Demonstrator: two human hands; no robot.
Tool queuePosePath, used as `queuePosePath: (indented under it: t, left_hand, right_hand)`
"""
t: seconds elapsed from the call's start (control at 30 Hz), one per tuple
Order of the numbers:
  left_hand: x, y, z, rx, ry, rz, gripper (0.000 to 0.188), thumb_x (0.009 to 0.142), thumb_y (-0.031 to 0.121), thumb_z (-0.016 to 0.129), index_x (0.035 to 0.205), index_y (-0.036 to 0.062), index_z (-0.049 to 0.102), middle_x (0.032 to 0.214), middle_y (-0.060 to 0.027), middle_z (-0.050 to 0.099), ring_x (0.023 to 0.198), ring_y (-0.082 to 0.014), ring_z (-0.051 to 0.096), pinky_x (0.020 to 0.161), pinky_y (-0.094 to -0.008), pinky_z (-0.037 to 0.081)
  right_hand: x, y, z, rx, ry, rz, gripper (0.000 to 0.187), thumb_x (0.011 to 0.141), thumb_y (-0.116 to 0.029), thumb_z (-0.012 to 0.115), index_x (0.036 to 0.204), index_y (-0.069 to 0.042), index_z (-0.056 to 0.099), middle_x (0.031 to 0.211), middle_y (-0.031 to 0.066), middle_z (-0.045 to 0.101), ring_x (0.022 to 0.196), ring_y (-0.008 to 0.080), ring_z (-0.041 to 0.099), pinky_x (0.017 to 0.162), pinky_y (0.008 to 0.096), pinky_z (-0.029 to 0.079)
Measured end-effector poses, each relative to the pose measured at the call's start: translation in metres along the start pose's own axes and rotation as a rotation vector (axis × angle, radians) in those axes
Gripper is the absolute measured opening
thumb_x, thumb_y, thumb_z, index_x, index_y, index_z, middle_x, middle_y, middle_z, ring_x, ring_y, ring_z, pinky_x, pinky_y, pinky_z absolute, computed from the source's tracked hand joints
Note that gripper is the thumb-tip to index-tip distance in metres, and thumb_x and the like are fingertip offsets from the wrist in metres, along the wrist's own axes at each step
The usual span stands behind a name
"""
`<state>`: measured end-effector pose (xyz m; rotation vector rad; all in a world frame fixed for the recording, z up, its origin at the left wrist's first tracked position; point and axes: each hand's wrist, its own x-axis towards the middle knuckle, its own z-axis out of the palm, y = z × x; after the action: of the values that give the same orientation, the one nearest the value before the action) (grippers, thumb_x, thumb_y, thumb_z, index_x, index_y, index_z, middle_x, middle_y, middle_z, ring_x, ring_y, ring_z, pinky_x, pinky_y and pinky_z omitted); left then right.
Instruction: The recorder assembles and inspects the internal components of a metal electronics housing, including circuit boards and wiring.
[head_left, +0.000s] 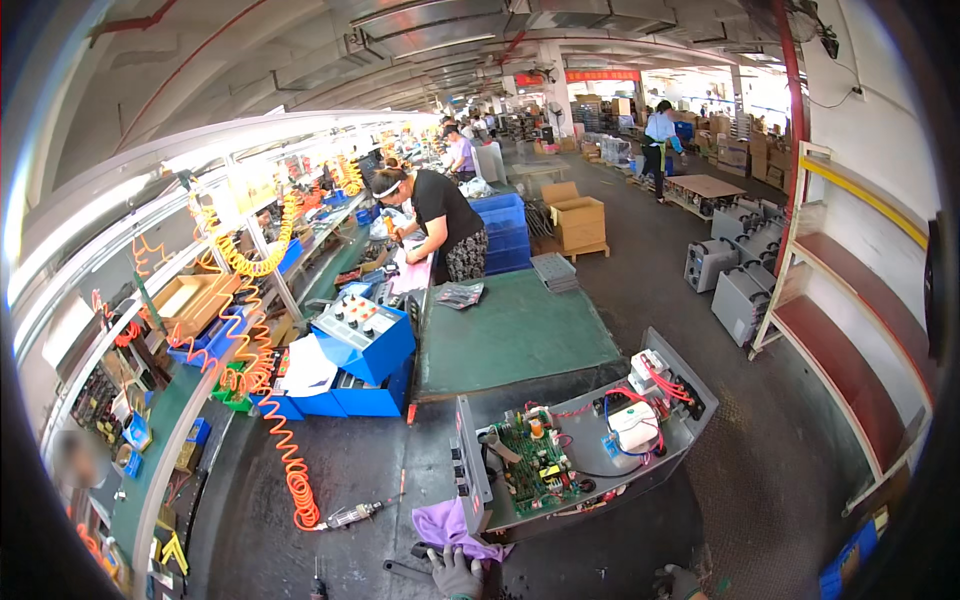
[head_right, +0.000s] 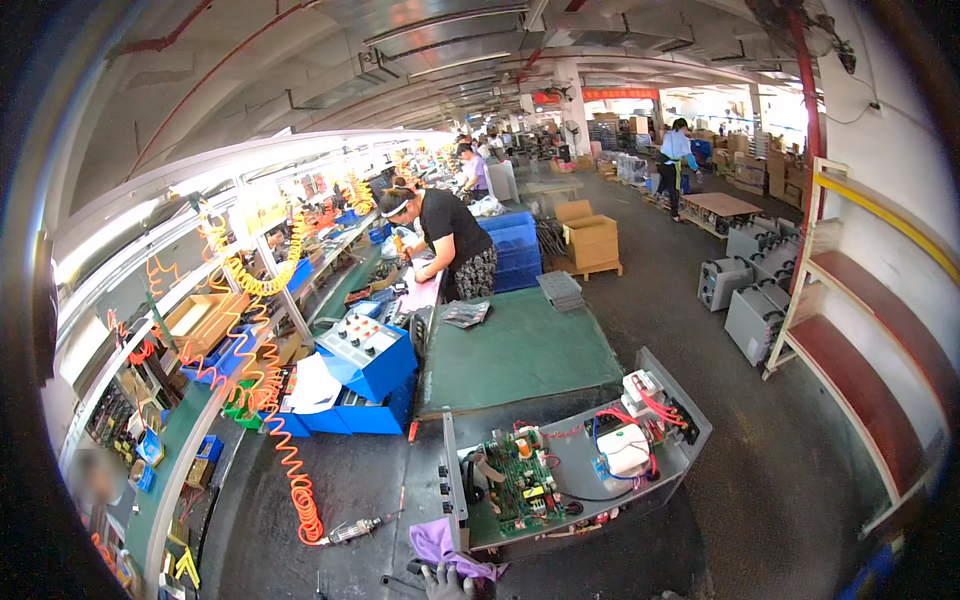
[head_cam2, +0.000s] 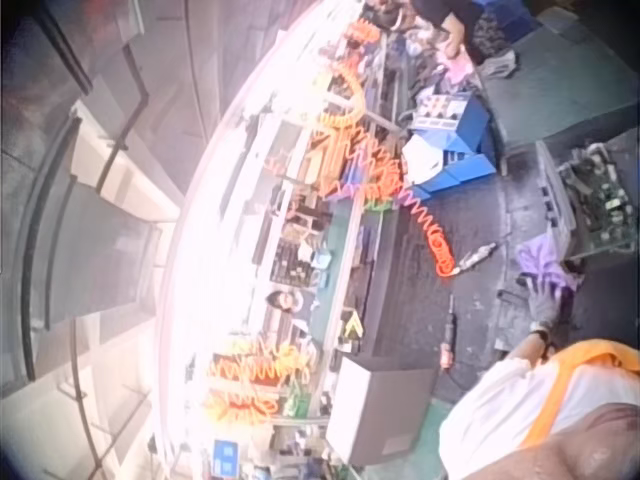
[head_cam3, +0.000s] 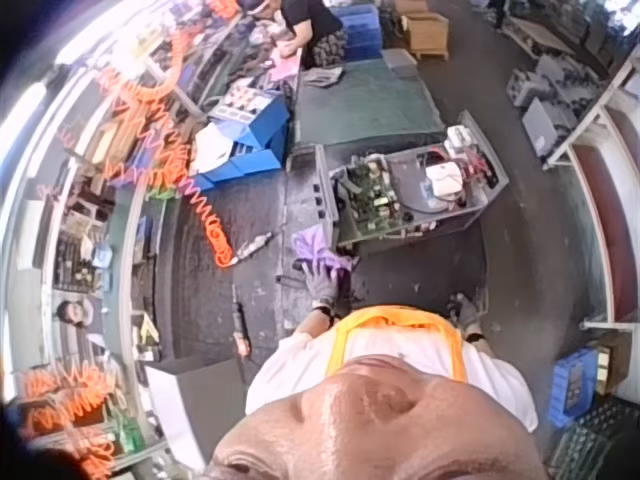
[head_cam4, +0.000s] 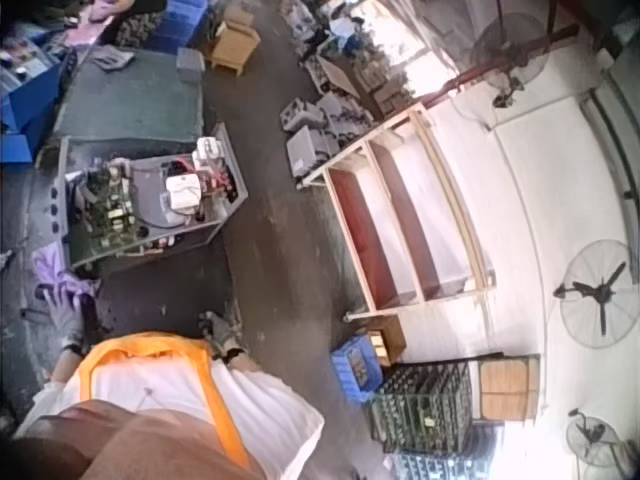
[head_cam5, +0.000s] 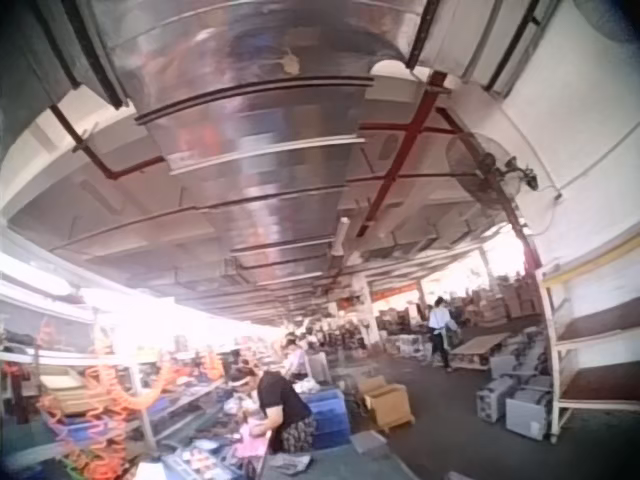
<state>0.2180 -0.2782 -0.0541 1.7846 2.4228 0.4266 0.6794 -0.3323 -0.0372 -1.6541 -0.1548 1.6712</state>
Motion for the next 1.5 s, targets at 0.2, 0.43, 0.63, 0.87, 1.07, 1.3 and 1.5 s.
queuePosePath:
  t: [0.2, 0.43, 0.63, 0.87, 1.07, 1.3, 1.5]
  left_hand:
    - [0.006, 0.008, 0.0, -0.052, 0.145, 0.026, 0.055, 0.084, 0.045, 0.058, 0.122, 0.0047, 0.059, 0.138, -0.0154, 0.049, 0.137, -0.054, 0.029, 0.103, -0.062, 0.036]
    - [0.01, 0.007, -0.004, 0.005, 0.023, -0.026, 0.059, 0.089, 0.045, 0.054, 0.131, 0.0037, 0.052, 0.148, -0.0151, 0.038, 0.143, -0.0504, 0.016, 0.109, -0.0585, 0.031]
    - [0.014, 0.006, -0.004, -0.001, -0.016, -0.035, 0.059, 0.09, 0.046, 0.054, 0.132, 0.0045, 0.051, 0.149, -0.015, 0.036, 0.142, -0.0535, 0.016, 0.112, -0.0574, 0.027]
    - [0.012, 0.004, 0.0, -0.014, -0.034, -0.043, 0.064, 0.089, 0.048, 0.053, 0.138, 0.0066, 0.049, 0.151, -0.0194, 0.034, 0.142, -0.0537, 0.014, 0.117, -0.0565, 0.015]
    - [0.01, -0.002, 0.002, 0.007, -0.05, -0.029, 0.065, 0.089, 0.05, 0.052, 0.138, 0.0075, 0.049, 0.151, -0.0194, 0.034, 0.142, -0.0539, 0.013, 0.117, -0.0576, 0.014]
    - [0.005, -0.004, -0.006, 0.005, -0.113, -0.053, 0.066, 0.089, 0.052, 0.053, 0.14, 0.0097, 0.048, 0.155, -0.0194, 0.029, 0.143, -0.0541, 0.009, 0.118, -0.0568, 0.012]
    - [0.004, -0.005, -0.008, 0.036, -0.15, -0.033, 0.066, 0.09, 0.052, 0.05, 0.141, 0.0104, 0.047, 0.155, -0.021, 0.028, 0.143, -0.0534, 0.009, 0.118, -0.0566, 0.011]
  right_hand:
    - [0.032, 0.011, -0.017, -0.04, 0.005, -0.014, 0.037, 0.097, -0.03, 0.049, 0.094, 0.001, 0.068, 0.069, 0.0144, 0.065, 0.051, 0.0207, 0.054, 0.047, 0.0312, 0.045]
    - [0.019, 0.002, -0.007, -0.015, -0.052, -0.042, 0.033, 0.098, -0.026, 0.05, 0.101, 0.002, 0.067, 0.072, 0.0166, 0.067, 0.053, 0.0225, 0.057, 0.049, 0.0327, 0.046]
    - [0.023, 0.002, -0.003, 0.018, -0.027, -0.026, 0.036, 0.099, -0.028, 0.052, 0.099, 0.004, 0.068, 0.073, 0.015, 0.069, 0.055, 0.0219, 0.059, 0.053, 0.0344, 0.051]
    - [0.019, 0.002, -0.003, 0.035, -0.036, -0.072, 0.036, 0.101, -0.025, 0.049, 0.098, 0.006, 0.067, 0.075, 0.0165, 0.068, 0.058, 0.0228, 0.061, 0.053, 0.0339, 0.051]
    - [0.015, 0.002, 0.004, 0.04, -0.004, -0.078, 0.032, 0.099, -0.025, 0.048, 0.098, 0.001, 0.066, 0.07, 0.013, 0.067, 0.051, 0.0196, 0.057, 0.048, 0.0289, 0.047]
    - [0.029, 0.015, -0.005, 0.094, -0.077, -0.145, 0.035, 0.099, -0.022, 0.05, 0.102, 0.009, 0.066, 0.075, 0.0206, 0.068, 0.055, 0.0239, 0.06, 0.053, 0.0336, 0.051]
    - [0.023, 0.013, -0.001, 0.112, -0.079, -0.168, 0.036, 0.099, -0.023, 0.05, 0.104, 0.009, 0.065, 0.072, 0.0195, 0.068, 0.054, 0.0232, 0.059, 0.052, 0.0339, 0.051]
